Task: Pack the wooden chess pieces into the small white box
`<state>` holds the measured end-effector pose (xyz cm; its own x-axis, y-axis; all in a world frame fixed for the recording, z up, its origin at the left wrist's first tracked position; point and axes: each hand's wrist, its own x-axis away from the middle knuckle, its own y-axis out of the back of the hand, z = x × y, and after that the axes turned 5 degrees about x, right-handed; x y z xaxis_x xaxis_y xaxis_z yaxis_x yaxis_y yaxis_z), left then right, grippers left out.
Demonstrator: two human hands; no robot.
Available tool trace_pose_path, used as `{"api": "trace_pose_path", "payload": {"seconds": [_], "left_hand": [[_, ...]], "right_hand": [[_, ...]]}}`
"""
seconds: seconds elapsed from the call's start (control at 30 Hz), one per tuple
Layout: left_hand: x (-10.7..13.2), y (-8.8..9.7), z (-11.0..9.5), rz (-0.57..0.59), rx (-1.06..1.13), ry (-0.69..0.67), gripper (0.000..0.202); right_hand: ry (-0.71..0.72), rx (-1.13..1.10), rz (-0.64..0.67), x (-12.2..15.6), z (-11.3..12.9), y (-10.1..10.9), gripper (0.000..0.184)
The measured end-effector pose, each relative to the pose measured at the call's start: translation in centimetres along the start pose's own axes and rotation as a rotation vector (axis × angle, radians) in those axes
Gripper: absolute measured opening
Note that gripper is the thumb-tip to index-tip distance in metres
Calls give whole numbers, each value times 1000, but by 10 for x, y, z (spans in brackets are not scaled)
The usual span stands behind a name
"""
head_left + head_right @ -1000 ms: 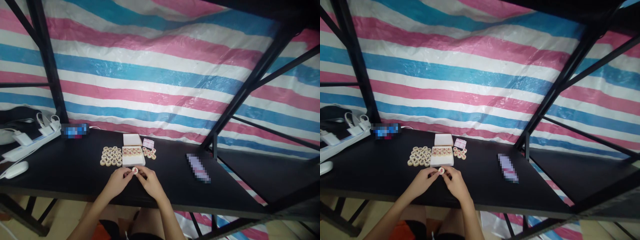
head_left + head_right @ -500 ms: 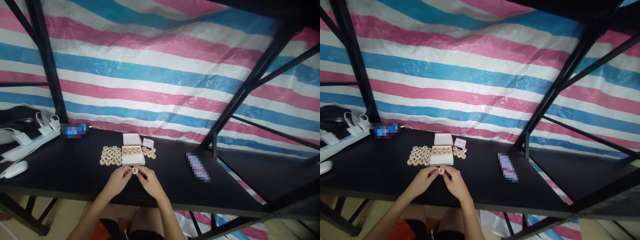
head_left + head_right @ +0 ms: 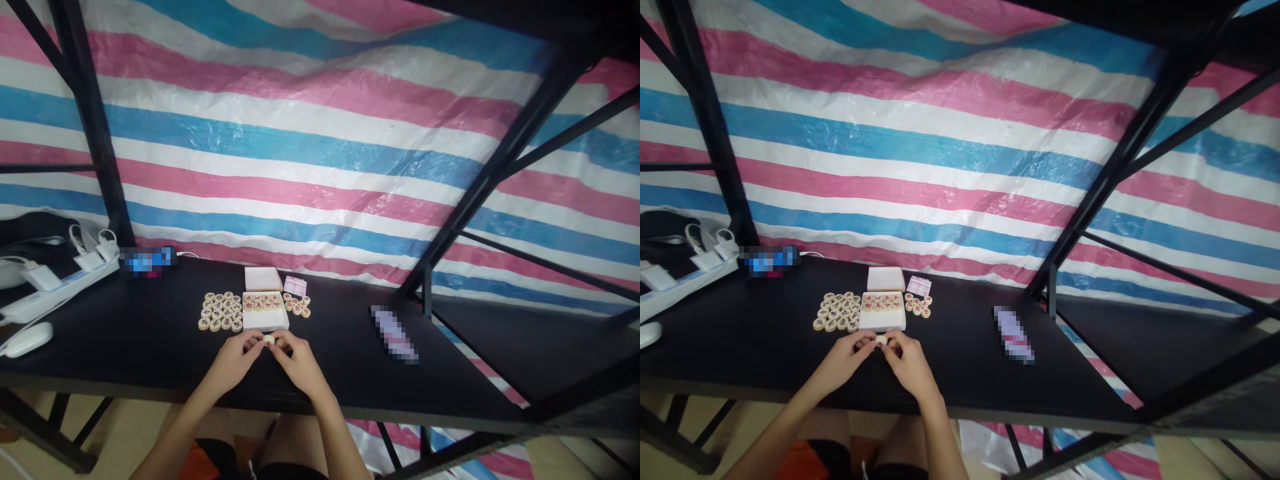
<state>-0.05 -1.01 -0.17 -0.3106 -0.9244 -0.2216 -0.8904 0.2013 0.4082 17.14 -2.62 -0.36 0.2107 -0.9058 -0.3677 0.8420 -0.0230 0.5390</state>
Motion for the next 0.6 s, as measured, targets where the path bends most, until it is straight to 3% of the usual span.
{"api": "trace_pose_path", "payload": {"seconds": [0.2, 0.4, 0.6], "left_hand": [[1, 3, -8, 32, -21, 36, 35], [-1, 2, -4, 53, 103, -2, 25], [0, -1, 4, 22, 11, 6, 25]], "right_hand": [[6, -48, 8, 1, -1, 0, 8], [14, -69, 28, 1, 2, 2, 16], [-40, -96, -7, 0, -3, -1, 23]]}}
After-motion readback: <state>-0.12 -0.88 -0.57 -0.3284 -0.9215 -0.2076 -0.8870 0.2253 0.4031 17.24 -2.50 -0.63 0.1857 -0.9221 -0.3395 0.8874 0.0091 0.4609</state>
